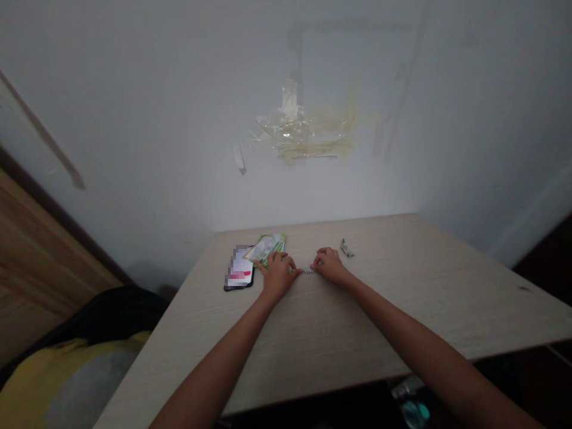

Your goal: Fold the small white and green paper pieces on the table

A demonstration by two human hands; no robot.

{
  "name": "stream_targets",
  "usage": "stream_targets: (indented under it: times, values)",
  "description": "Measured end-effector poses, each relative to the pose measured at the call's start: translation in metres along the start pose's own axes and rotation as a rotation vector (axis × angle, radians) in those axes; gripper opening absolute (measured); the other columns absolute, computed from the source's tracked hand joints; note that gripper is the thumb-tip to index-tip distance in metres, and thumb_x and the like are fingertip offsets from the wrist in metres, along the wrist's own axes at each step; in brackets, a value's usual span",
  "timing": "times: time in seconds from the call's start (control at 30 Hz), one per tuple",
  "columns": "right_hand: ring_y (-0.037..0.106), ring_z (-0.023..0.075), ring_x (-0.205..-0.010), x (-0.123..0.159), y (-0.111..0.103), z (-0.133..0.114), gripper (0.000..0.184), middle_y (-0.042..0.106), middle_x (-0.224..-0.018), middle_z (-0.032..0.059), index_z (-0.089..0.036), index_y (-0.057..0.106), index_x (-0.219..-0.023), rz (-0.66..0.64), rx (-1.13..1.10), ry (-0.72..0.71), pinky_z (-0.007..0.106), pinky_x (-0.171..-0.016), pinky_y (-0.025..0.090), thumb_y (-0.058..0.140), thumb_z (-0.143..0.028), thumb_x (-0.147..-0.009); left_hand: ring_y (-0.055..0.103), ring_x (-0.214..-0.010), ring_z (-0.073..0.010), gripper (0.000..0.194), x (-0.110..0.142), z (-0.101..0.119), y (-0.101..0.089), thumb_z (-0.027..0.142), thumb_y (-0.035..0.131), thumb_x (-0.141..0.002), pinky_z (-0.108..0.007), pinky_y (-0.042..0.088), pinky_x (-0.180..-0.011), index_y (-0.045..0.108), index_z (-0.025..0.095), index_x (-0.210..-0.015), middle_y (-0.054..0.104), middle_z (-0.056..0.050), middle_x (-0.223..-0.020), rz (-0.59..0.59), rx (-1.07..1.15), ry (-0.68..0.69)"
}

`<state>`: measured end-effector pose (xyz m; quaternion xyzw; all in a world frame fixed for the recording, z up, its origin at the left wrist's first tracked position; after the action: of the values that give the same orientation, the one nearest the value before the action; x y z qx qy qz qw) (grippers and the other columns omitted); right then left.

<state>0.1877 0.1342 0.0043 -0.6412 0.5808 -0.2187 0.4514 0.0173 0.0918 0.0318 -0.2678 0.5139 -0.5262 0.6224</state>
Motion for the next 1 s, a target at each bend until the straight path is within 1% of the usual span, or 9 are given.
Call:
stream_targets:
  times: [0.3,0.47,0.53,0.6,0.67,0.73,0.8,0.93,1.0]
  values:
    - [0.042,0.0293,-0.122,-0.001,0.0,0.0,0.014,0.052,-0.125,0.0144,-0.017,0.073,-0.083,-0.01,0.004,0.01,0.041,-0.103,0.032,0.073,-0.03,-0.079,0.035,-0.136,-0.0333,0.018,-0.001,0.006,-0.001,0.042,0.07,-0.08,-0.075,0.008,-0.109,0.068,0.025,-0.086,0.057,-0.006,-0.131,-0.049,-0.05,0.015]
    - [0.042,0.0292,-0.122,0.002,-0.001,-0.003,0.014,0.052,-0.125,0.0159,-0.016,0.072,-0.086,-0.005,0.009,-0.01,0.041,-0.103,0.031,0.072,-0.028,-0.08,0.036,-0.135,-0.0327,0.017,0.002,0.006,-0.002,0.042,0.067,-0.083,-0.075,0.008,-0.109,0.068,0.026,-0.088,0.06,-0.005,-0.128,-0.021,-0.053,0.029]
    - [0.043,0.0278,-0.122,0.004,-0.003,-0.004,0.014,0.053,-0.124,0.0152,-0.016,0.071,-0.089,0.015,-0.001,-0.032,0.041,-0.103,0.032,0.07,-0.028,-0.081,0.035,-0.135,-0.0327,0.02,0.004,0.005,-0.003,0.044,0.067,-0.082,-0.074,0.007,-0.11,0.068,0.027,-0.093,0.059,-0.006,-0.129,0.011,-0.076,0.025]
    - [0.043,0.0268,-0.121,0.007,-0.004,-0.005,0.015,0.054,-0.122,0.0145,-0.016,0.071,-0.092,0.03,-0.015,-0.046,0.04,-0.102,0.032,0.07,-0.027,-0.082,0.034,-0.136,-0.0335,0.027,0.006,0.004,-0.005,0.047,0.066,-0.082,-0.073,0.007,-0.11,0.066,0.029,-0.102,0.057,-0.007,-0.133,0.045,-0.105,0.028]
    - [0.044,0.0265,-0.12,0.008,-0.004,-0.004,0.015,0.054,-0.121,0.0142,-0.016,0.07,-0.091,0.035,-0.024,-0.05,0.04,-0.102,0.033,0.07,-0.027,-0.081,0.033,-0.137,-0.0347,0.034,0.006,0.004,-0.004,0.049,0.065,-0.082,-0.072,0.011,-0.11,0.065,0.03,-0.11,0.053,-0.009,-0.137,0.048,-0.123,0.031]
    - [0.044,0.0261,-0.12,0.008,-0.005,-0.003,0.014,0.054,-0.121,0.0137,-0.016,0.07,-0.09,0.034,-0.031,-0.055,0.04,-0.102,0.033,0.071,-0.027,-0.081,0.034,-0.136,-0.0355,0.038,0.006,0.004,-0.002,0.051,0.064,-0.082,-0.069,0.018,-0.11,0.064,0.029,-0.114,0.051,-0.01,-0.14,0.03,-0.131,0.032]
    - [0.045,0.0254,-0.119,0.009,-0.005,-0.002,0.014,0.055,-0.119,0.013,-0.016,0.07,-0.089,0.039,-0.037,-0.06,0.039,-0.102,0.033,0.071,-0.027,-0.081,0.036,-0.134,-0.035,0.04,0.005,0.004,-0.001,0.051,0.064,-0.082,-0.063,0.024,-0.11,0.064,0.028,-0.115,0.05,-0.011,-0.14,0.018,-0.133,0.044]
    - [0.047,0.0247,-0.117,0.01,-0.007,-0.003,0.014,0.057,-0.115,0.012,-0.016,0.07,-0.088,0.065,-0.042,-0.086,0.038,-0.102,0.033,0.072,-0.027,-0.08,0.043,-0.13,-0.0309,0.04,0.004,0.006,0.001,0.047,0.064,-0.084,-0.049,0.033,-0.109,0.064,0.025,-0.117,0.05,-0.012,-0.139,0.017,-0.14,0.094]
    - [0.048,0.0245,-0.115,0.011,-0.009,-0.004,0.014,0.058,-0.112,0.0113,-0.016,0.069,-0.089,0.079,-0.051,-0.101,0.038,-0.101,0.034,0.072,-0.027,-0.08,0.045,-0.129,-0.0293,0.039,0.004,0.007,0.002,0.046,0.063,-0.085,-0.045,0.035,-0.108,0.063,0.024,-0.118,0.05,-0.013,-0.138,0.015,-0.138,0.114]
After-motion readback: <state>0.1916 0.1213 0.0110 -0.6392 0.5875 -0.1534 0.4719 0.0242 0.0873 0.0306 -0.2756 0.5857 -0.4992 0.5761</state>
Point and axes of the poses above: each hand's wrist, its own x-axis away from the middle knuckle, its own y-axis out of the palm, z = x × y, the point moved 8 cm from there along -x, towards the middle knuckle
